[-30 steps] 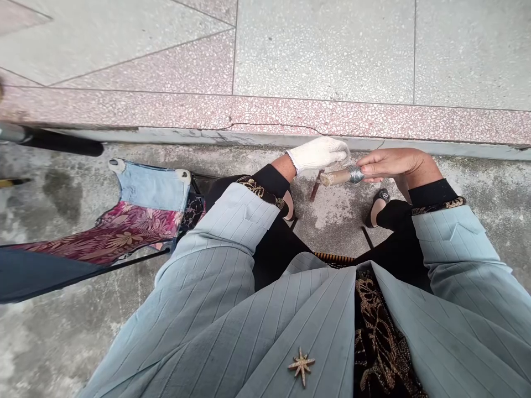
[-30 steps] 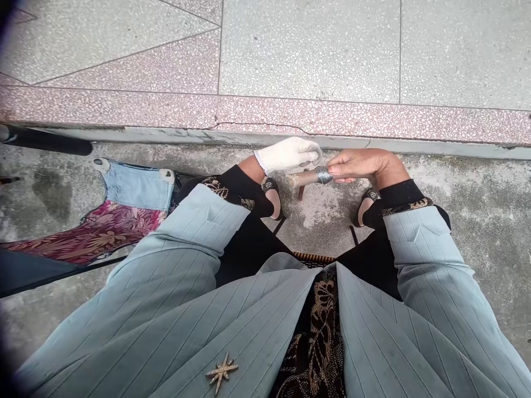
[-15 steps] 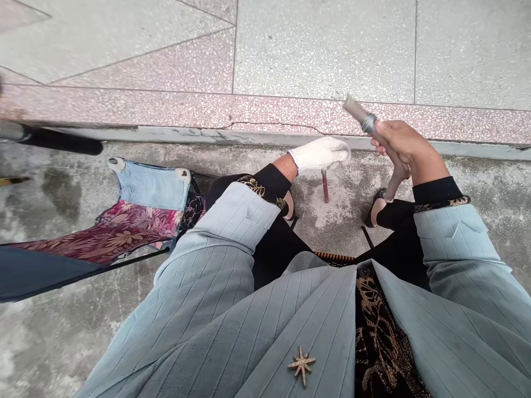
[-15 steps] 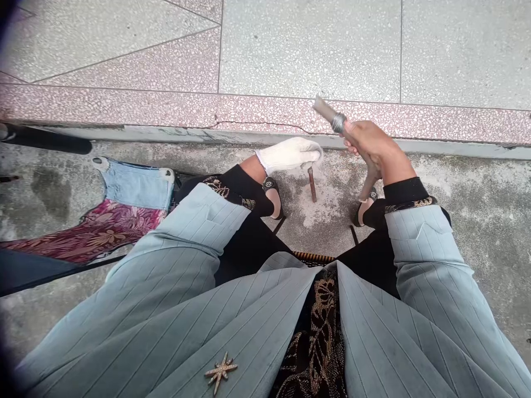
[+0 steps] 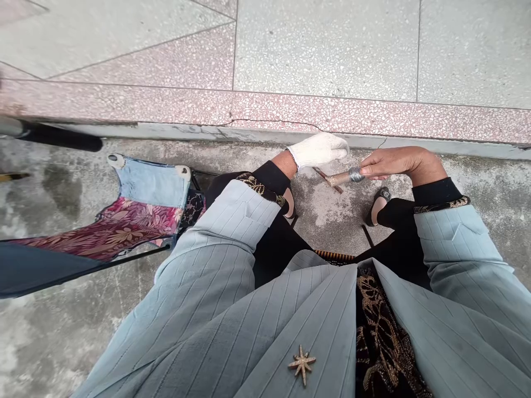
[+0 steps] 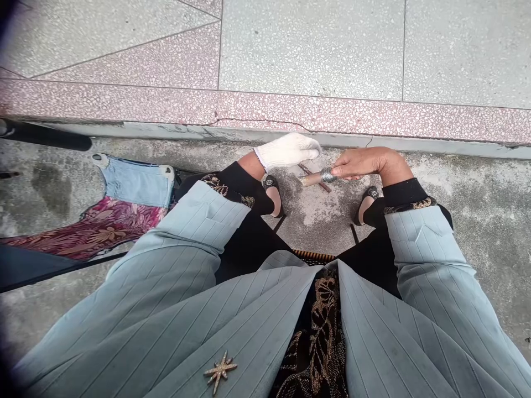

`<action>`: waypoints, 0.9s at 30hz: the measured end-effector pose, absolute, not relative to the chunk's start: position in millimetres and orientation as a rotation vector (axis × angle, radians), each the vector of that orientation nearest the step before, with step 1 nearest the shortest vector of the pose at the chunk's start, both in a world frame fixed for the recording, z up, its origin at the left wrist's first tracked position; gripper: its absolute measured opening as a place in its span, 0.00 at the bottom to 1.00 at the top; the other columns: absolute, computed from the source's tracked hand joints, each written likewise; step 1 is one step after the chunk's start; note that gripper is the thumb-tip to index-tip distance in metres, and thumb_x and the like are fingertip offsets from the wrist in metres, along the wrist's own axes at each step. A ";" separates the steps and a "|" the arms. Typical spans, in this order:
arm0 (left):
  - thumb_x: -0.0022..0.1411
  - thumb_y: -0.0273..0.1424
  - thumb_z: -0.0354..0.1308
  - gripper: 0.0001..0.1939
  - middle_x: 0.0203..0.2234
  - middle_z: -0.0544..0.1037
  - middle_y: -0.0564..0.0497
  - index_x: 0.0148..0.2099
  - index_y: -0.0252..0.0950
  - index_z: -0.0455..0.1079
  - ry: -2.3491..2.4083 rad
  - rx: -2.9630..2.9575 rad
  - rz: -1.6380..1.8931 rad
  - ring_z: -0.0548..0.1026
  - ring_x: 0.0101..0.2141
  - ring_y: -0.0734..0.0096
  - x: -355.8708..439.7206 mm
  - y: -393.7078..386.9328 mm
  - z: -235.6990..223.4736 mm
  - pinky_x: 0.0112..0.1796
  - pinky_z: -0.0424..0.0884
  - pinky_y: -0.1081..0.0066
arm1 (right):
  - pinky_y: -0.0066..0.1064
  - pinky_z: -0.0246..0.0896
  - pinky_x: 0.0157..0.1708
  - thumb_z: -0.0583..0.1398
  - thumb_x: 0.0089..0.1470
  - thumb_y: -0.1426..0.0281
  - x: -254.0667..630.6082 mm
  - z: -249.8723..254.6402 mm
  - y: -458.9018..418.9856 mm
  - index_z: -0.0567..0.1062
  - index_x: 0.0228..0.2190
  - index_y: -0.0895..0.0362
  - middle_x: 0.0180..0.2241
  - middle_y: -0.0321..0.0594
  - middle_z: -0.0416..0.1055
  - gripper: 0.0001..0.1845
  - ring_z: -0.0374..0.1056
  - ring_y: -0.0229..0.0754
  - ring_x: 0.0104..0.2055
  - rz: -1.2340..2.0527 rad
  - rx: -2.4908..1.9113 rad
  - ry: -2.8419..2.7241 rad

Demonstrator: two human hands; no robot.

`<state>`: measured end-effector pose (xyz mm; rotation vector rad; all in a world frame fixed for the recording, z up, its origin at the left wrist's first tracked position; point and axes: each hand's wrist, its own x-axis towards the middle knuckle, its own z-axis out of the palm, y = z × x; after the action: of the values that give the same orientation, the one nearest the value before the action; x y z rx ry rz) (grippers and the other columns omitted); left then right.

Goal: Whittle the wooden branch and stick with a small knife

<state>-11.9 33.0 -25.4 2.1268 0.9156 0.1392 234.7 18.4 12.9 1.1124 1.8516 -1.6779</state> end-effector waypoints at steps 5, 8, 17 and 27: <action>0.67 0.33 0.54 0.14 0.27 0.78 0.51 0.40 0.32 0.80 0.909 2.073 0.125 0.74 0.31 0.71 -10.7 30.9 -22.0 0.36 0.66 0.71 | 0.37 0.58 0.37 0.61 0.66 0.47 231.4 3.8 24.5 0.73 0.27 0.56 0.26 0.43 0.68 0.27 0.66 0.46 0.33 -1.233 1.474 1.906; 0.68 0.33 0.55 0.13 0.23 0.75 0.51 0.39 0.32 0.79 0.903 1.926 0.125 0.70 0.25 0.73 -11.9 28.9 -18.2 0.32 0.65 0.71 | 0.38 0.60 0.37 0.59 0.67 0.46 230.6 0.5 26.3 0.74 0.30 0.57 0.27 0.46 0.71 0.27 0.69 0.50 0.36 -1.147 1.826 2.010; 0.71 0.33 0.56 0.12 0.28 0.77 0.50 0.41 0.32 0.78 0.876 1.891 0.182 0.72 0.27 0.73 -15.4 32.7 -20.2 0.34 0.67 0.72 | 0.30 0.55 0.24 0.65 0.56 0.36 248.2 17.8 14.8 0.74 0.34 0.57 0.26 0.38 0.66 0.34 0.57 0.35 0.23 -2.560 1.353 2.041; 0.67 0.33 0.54 0.16 0.32 0.81 0.50 0.45 0.32 0.82 0.880 2.097 0.093 0.77 0.37 0.68 -14.9 33.9 -24.2 0.42 0.68 0.70 | 0.33 0.56 0.32 0.62 0.65 0.46 234.2 6.4 22.1 0.71 0.24 0.56 0.23 0.37 0.66 0.29 0.61 0.40 0.27 -1.415 1.297 1.937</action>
<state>-14.9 33.9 -24.2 2.0968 0.8803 0.0933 234.2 22.1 6.4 1.2969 1.9373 -1.4149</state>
